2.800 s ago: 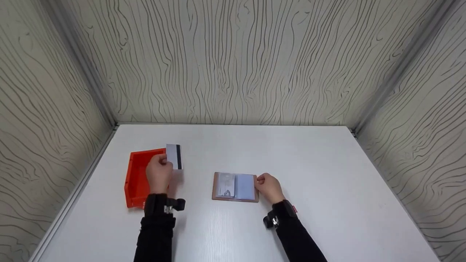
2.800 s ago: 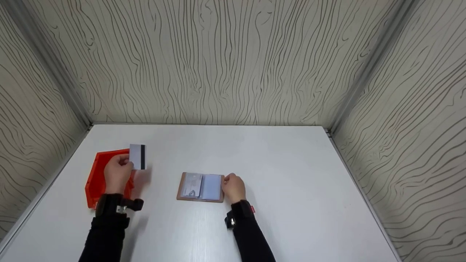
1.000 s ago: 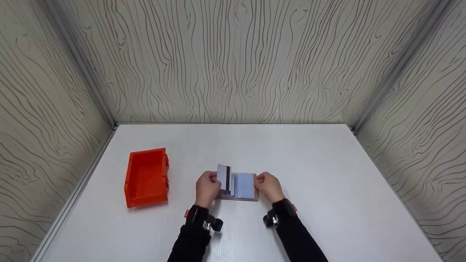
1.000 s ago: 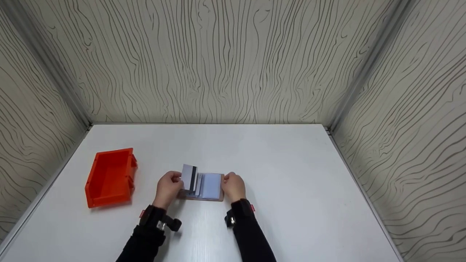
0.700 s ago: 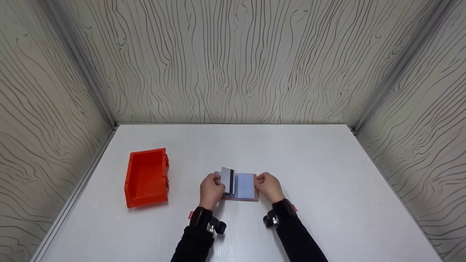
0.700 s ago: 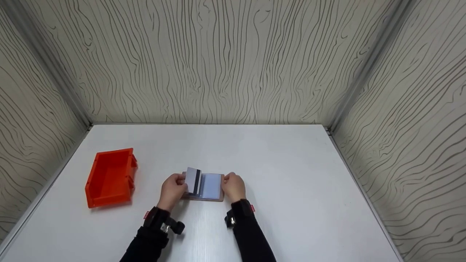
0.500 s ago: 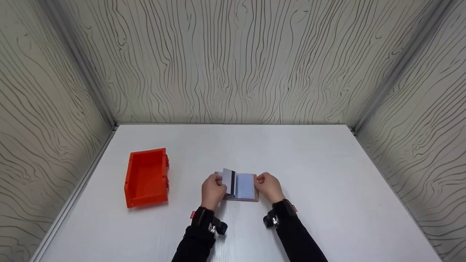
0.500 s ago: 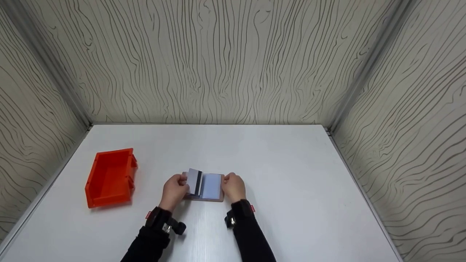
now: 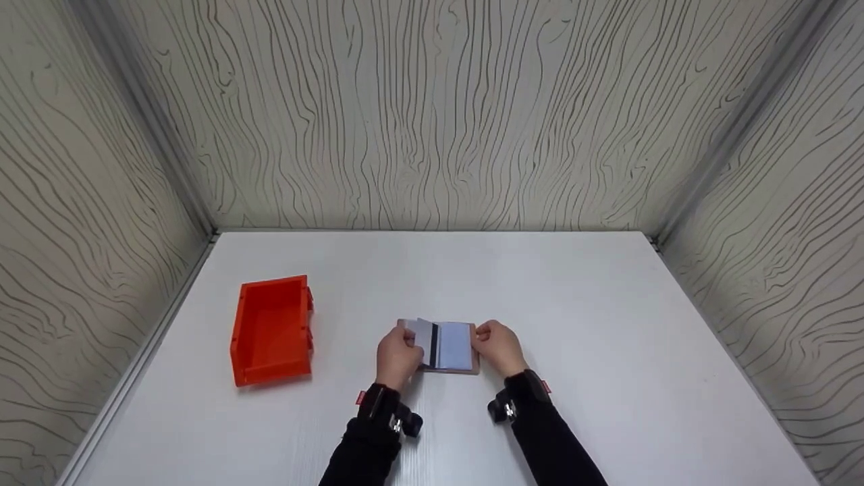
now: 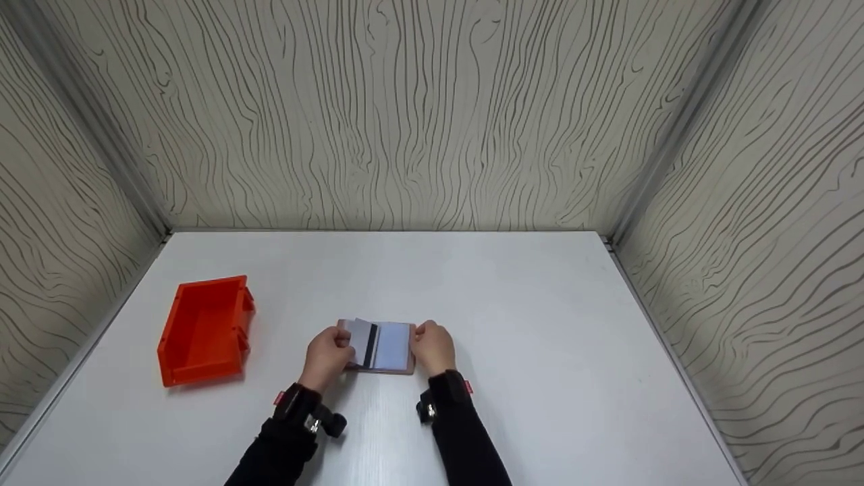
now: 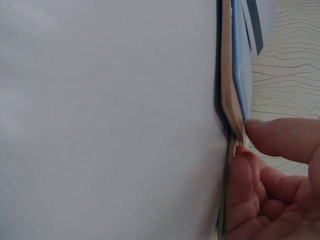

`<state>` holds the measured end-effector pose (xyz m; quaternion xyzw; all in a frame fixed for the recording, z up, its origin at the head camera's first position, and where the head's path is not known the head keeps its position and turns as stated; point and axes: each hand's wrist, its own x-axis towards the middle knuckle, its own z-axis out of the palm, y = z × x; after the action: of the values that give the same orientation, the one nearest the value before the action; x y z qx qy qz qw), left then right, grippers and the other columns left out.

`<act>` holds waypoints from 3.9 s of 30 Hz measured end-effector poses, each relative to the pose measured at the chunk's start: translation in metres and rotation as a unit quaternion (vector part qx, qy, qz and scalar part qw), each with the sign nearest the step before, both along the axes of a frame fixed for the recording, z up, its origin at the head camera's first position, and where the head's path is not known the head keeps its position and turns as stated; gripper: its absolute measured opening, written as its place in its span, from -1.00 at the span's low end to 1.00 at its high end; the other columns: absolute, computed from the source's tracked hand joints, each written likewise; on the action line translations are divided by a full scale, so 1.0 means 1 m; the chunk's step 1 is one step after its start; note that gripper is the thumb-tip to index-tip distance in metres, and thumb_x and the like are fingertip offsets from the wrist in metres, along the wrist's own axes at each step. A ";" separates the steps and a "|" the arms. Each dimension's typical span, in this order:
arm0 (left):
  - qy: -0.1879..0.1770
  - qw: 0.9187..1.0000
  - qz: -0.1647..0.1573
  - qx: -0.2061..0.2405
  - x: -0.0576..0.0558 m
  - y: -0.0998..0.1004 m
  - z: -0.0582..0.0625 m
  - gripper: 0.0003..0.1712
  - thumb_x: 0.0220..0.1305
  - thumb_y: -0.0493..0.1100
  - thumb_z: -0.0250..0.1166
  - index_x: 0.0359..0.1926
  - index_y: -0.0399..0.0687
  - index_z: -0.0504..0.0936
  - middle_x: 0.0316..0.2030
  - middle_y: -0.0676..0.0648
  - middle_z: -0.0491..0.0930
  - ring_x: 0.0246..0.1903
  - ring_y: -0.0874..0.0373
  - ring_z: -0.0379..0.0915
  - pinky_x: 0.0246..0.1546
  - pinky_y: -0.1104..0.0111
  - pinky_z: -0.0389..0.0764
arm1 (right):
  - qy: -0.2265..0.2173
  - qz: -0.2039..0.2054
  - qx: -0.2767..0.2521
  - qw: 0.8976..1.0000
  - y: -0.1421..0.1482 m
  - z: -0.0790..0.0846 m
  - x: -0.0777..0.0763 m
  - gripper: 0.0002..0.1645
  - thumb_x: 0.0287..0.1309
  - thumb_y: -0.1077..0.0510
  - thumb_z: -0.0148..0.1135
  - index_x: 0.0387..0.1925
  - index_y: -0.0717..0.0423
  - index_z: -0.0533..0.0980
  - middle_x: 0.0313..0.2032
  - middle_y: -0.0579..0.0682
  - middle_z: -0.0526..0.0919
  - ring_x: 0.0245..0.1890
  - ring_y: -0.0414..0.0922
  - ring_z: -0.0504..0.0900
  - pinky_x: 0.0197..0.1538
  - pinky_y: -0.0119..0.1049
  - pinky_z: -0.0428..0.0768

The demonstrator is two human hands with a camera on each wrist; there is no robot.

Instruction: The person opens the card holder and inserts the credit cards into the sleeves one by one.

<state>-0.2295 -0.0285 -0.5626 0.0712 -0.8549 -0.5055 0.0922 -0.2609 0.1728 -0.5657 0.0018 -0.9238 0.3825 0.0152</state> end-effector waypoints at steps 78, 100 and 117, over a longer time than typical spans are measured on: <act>-0.021 0.998 -0.006 -0.054 -0.002 0.019 0.005 -0.79 -0.21 -0.46 0.22 -0.40 -0.36 0.55 -0.49 -0.15 0.54 -0.44 -0.05 0.47 -0.35 0.16 0.56 | 0.019 0.012 0.005 1.000 0.000 -0.001 0.001 -0.77 0.18 0.16 0.27 -0.30 0.32 0.56 -0.43 0.00 0.62 -0.37 -0.05 0.58 -0.20 -0.17 0.55; 0.044 0.987 -0.028 -0.150 0.000 0.036 0.003 -0.89 -0.08 -0.45 0.24 -0.46 -0.27 0.65 -0.51 -0.13 0.63 -0.49 -0.04 0.54 -0.42 0.15 0.54 | 0.007 -0.002 0.006 1.000 -0.001 0.001 0.002 -0.76 0.19 0.14 0.28 -0.30 0.30 0.56 -0.42 0.01 0.63 -0.35 -0.03 0.59 -0.20 -0.16 0.55; 0.049 0.989 -0.047 -0.130 -0.002 0.032 0.000 -0.91 -0.09 -0.46 0.25 -0.53 -0.25 0.64 -0.57 -0.07 0.57 -0.55 0.06 0.42 -0.48 0.22 0.48 | 0.008 -0.001 0.012 1.000 -0.001 0.001 0.001 -0.73 0.19 0.13 0.28 -0.28 0.32 0.56 -0.42 0.01 0.63 -0.34 -0.03 0.60 -0.18 -0.16 0.55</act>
<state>-0.2316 0.0040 -0.5624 -0.0068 -0.9102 -0.3968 0.1184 -0.2596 0.1723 -0.5651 0.0038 -0.9283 0.3712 0.0225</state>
